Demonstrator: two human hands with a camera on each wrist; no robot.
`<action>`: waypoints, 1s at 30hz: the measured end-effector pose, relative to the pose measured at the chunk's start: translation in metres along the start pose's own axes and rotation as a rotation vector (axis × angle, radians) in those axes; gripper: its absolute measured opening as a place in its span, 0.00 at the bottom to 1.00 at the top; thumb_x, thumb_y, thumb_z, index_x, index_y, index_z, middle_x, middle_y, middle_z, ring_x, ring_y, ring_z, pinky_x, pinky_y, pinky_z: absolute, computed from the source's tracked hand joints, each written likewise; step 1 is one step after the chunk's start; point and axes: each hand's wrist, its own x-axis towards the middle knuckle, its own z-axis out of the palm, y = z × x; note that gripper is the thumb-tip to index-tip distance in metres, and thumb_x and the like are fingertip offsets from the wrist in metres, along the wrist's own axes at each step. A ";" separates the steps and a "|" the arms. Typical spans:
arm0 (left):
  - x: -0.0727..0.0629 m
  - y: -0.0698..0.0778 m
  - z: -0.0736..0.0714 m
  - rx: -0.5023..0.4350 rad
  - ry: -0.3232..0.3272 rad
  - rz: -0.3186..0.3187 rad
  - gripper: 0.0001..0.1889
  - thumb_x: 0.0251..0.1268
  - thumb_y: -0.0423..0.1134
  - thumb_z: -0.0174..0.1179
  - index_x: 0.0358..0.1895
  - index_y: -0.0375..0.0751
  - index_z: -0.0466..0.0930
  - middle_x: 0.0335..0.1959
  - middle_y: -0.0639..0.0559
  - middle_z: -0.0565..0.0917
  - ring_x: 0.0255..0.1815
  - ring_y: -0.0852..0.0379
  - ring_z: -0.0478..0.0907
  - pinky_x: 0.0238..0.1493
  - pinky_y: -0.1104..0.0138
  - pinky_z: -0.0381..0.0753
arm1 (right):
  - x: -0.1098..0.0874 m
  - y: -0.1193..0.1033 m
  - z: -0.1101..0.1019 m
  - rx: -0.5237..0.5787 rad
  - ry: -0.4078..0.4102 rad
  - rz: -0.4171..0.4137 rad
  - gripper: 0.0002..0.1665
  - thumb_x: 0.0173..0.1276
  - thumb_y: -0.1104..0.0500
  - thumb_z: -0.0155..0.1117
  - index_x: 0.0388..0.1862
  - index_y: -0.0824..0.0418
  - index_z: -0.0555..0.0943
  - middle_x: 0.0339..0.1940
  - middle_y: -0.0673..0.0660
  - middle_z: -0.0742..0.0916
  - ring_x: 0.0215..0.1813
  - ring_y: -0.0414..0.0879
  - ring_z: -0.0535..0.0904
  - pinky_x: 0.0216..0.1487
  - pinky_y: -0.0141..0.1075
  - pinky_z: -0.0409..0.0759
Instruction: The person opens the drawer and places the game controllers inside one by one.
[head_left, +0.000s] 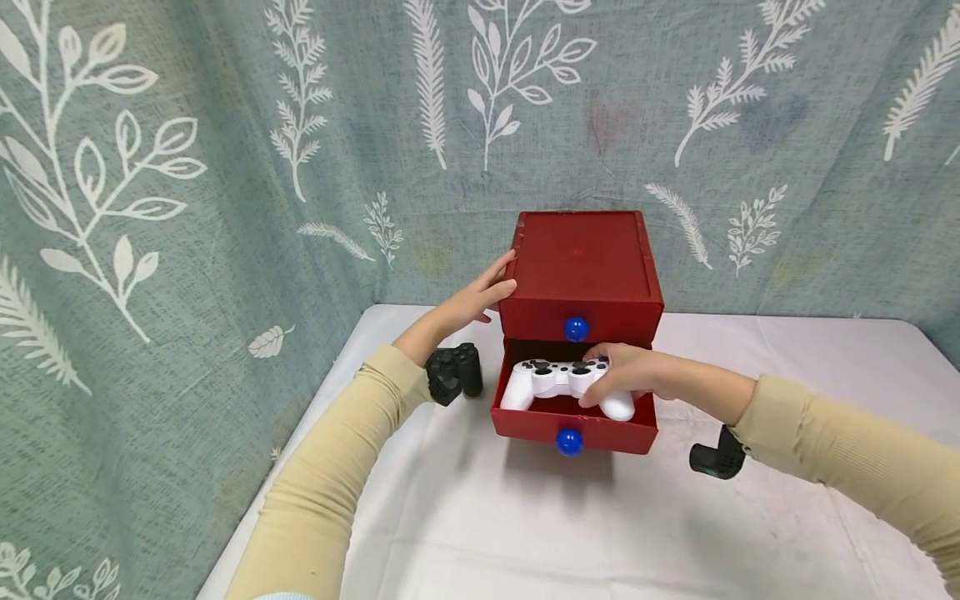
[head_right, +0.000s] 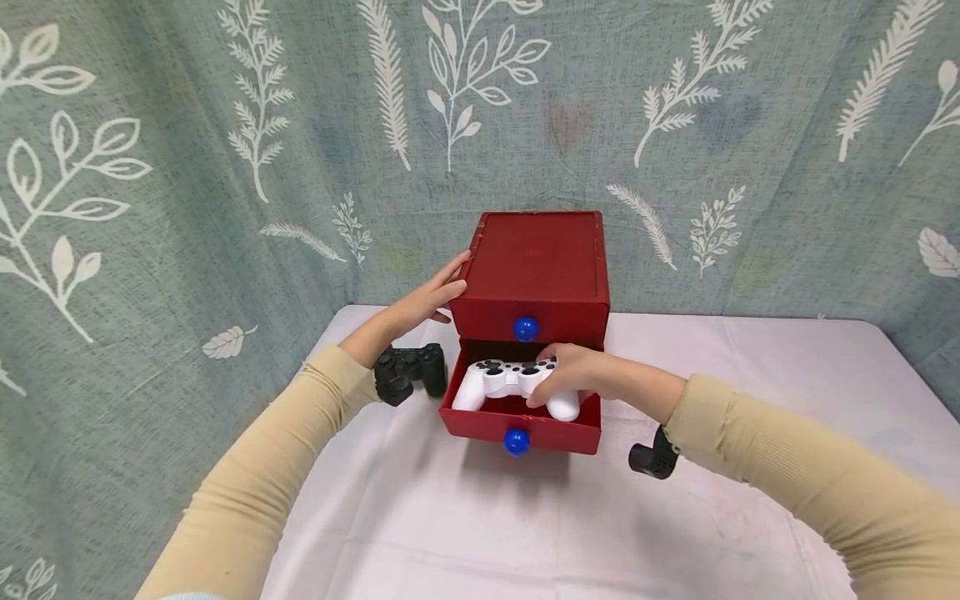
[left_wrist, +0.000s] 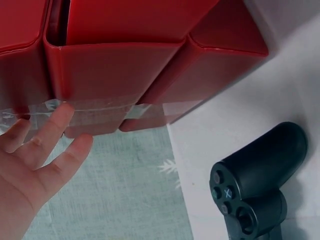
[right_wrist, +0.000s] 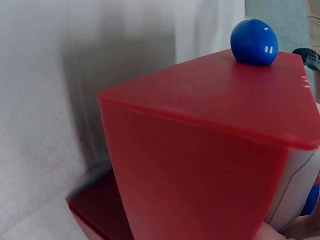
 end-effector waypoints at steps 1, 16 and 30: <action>0.000 0.000 0.000 0.000 0.003 -0.002 0.34 0.66 0.55 0.40 0.71 0.71 0.33 0.74 0.51 0.43 0.65 0.39 0.62 0.56 0.39 0.62 | 0.000 0.000 0.000 -0.006 -0.005 -0.002 0.49 0.44 0.52 0.74 0.63 0.65 0.63 0.53 0.63 0.73 0.50 0.53 0.73 0.42 0.41 0.78; -0.002 0.000 0.001 0.007 0.013 -0.009 0.33 0.67 0.56 0.39 0.71 0.72 0.34 0.74 0.52 0.45 0.65 0.42 0.63 0.56 0.42 0.64 | 0.005 -0.002 -0.002 -0.097 -0.079 -0.024 0.42 0.46 0.60 0.73 0.63 0.60 0.67 0.51 0.62 0.75 0.53 0.54 0.70 0.42 0.40 0.78; -0.020 0.029 0.005 -0.004 -0.017 -0.009 0.34 0.69 0.49 0.38 0.73 0.59 0.33 0.74 0.45 0.44 0.65 0.38 0.62 0.57 0.41 0.63 | -0.005 -0.005 -0.015 -0.078 -0.112 -0.019 0.32 0.56 0.60 0.66 0.61 0.62 0.71 0.57 0.66 0.73 0.57 0.58 0.70 0.48 0.43 0.78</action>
